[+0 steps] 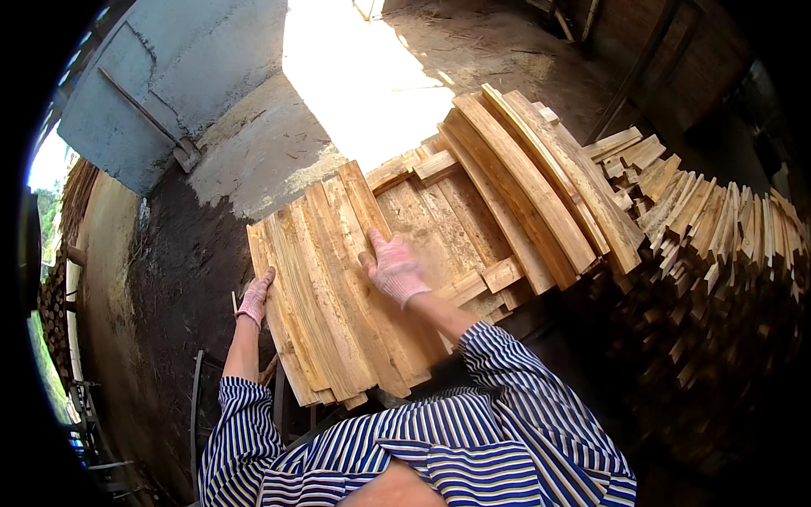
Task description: The person repeatedly picks up small wooden planks from a large pile and stacks them onto a wooden pallet. The person wears pink gloves and a striped shirt while organizing the wood into neat rows.
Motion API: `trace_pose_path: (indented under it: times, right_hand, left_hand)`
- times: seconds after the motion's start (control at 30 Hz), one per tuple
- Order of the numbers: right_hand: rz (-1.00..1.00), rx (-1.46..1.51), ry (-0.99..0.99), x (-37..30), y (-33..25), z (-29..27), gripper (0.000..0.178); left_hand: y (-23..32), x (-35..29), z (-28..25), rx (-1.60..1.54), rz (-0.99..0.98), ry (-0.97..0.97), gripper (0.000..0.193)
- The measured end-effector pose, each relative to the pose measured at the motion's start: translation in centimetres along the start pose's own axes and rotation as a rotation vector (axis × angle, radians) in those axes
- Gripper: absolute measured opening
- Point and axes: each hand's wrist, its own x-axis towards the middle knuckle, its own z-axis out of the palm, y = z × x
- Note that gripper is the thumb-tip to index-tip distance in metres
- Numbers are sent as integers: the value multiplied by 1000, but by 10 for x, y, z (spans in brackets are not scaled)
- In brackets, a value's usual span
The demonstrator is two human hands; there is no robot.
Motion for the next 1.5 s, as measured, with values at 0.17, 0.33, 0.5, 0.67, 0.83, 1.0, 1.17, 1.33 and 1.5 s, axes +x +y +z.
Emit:
trace_pose_path:
  times: [0.17, 0.33, 0.5, 0.67, 0.83, 1.0, 1.17, 1.33, 1.5]
  right_hand:
    - [21, 196, 62, 21, 44, -15, 81]
    - [161, -579, 440, 63, 219, -38, 45]
    - [206, -377, 226, 23, 139, -67, 52]
    - [88, -160, 214, -7, 112, -1, 71]
    - [60, -166, 240, 2, 129, 15, 65]
    - [20, -141, 245, 7, 125, 18, 67]
    - [45, -69, 173, 1, 136, 4, 68]
    - [58, -28, 126, -19, 132, -35, 67]
    - [-23, -98, 310, -34, 148, -77, 67]
  left_hand:
    - [-9, 1, -11, -96, -39, -33, 70]
    - [-7, 10, -3, 48, 22, -46, 80]
    - [-8, -4, 3, 30, -136, -9, 79]
    - [-2, 1, 3, 6, -68, -66, 79]
    - [-3, 5, 10, -28, -77, -120, 79]
    - [-2, -8, 3, 90, 14, 55, 78]
    - [26, -35, 66, 896, 301, 553, 87]
    - [37, -49, 155, 1112, 521, 507, 93]
    - [33, -42, 238, 1043, 707, 216, 90]
